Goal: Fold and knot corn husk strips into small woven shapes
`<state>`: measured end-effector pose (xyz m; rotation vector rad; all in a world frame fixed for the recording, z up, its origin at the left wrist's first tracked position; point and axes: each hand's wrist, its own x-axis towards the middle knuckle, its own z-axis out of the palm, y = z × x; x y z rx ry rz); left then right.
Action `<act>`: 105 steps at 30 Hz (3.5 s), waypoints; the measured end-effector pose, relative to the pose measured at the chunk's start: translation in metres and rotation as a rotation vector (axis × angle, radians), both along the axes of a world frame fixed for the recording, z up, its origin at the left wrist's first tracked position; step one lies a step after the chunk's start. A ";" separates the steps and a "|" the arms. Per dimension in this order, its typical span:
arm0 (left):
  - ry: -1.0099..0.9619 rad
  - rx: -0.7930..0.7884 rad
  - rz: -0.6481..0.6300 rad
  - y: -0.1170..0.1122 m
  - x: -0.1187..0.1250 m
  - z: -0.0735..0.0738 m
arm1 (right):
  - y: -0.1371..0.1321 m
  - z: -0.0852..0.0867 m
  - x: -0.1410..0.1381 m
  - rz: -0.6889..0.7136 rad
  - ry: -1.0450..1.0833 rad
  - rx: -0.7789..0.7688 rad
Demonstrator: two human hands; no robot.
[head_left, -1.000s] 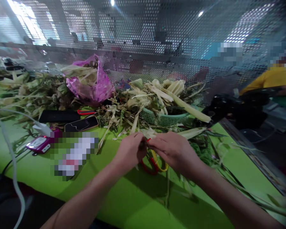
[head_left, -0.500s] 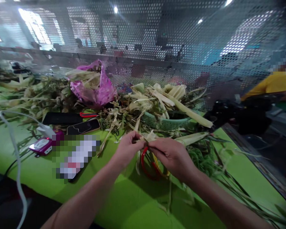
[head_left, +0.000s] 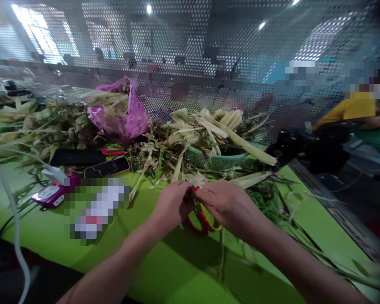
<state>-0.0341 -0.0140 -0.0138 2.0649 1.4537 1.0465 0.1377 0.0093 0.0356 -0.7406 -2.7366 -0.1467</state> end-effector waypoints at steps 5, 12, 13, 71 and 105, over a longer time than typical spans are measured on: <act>-0.235 -0.225 -0.197 0.001 -0.002 0.007 | 0.018 0.012 0.012 -0.079 0.213 -0.543; -0.936 -0.484 -0.143 0.001 -0.006 0.015 | 0.024 -0.002 0.007 -0.149 0.591 -0.863; -0.972 -0.468 -0.102 0.002 -0.005 0.014 | 0.020 -0.005 0.005 -0.150 0.592 -0.795; -0.786 -0.305 0.036 0.003 0.009 0.003 | 0.013 -0.030 -0.013 -0.318 1.081 -1.210; -0.119 0.016 -0.071 0.001 -0.003 0.006 | 0.028 -0.031 0.005 -0.372 0.797 -1.239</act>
